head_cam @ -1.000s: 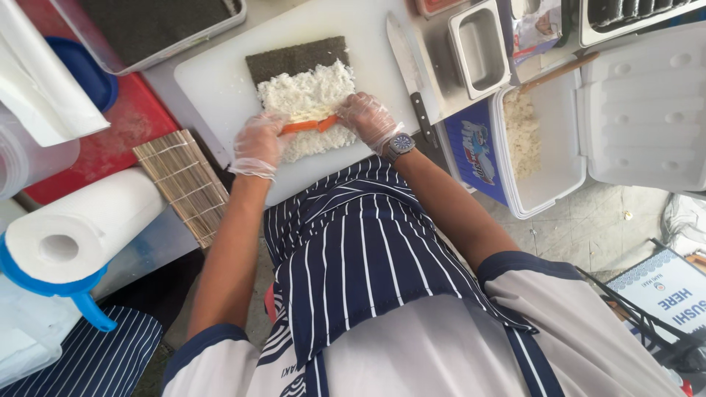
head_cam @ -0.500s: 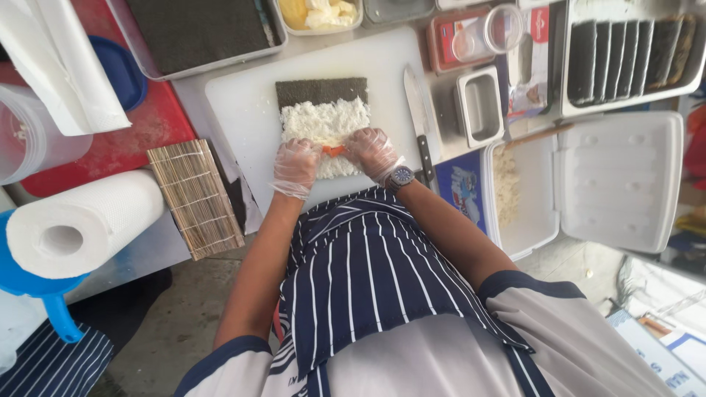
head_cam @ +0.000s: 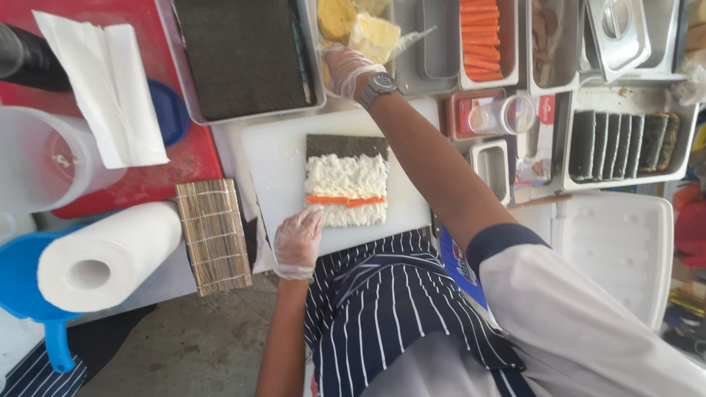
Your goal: The person scoops cooked rice from a container and spreads it onto a sheet of nori placed on a cutting board. They then add strips of carrot and egg to the rice layer. Finally, they roll the nori sheet into a sushi roll using a bamboo mat.
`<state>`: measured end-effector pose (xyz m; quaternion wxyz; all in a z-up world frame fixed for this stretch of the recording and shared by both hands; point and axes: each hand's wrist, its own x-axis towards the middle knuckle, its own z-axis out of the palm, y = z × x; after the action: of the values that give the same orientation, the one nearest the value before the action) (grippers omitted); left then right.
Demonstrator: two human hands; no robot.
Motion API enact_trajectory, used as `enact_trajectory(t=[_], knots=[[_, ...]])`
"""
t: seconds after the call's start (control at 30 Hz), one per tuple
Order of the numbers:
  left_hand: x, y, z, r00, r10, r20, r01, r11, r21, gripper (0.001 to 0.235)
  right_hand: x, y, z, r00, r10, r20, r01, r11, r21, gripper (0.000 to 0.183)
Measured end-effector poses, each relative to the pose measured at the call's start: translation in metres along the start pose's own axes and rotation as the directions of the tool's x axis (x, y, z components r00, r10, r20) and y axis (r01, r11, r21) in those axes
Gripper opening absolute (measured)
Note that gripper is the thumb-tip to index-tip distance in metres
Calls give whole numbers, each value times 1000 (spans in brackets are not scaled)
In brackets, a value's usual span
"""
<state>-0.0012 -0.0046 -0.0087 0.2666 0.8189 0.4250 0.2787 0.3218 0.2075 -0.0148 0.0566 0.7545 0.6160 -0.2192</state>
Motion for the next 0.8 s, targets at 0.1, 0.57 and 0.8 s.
enact_trajectory(t=[0.1, 0.57, 0.8], knots=[[-6, 0, -5, 995, -83, -62, 84, 996, 14, 26, 22, -2, 0, 993, 68, 99, -45, 976, -213, 19], [-5, -6, -11, 986, -127, -109, 127, 992, -9, 24, 3, -1, 20, 997, 70, 19, -61, 947, -314, 15], [-1, -15, -25, 971, -156, -181, 159, 987, 2, 21, 1, 2, 19, 977, 165, -137, -162, 986, 29, 24]])
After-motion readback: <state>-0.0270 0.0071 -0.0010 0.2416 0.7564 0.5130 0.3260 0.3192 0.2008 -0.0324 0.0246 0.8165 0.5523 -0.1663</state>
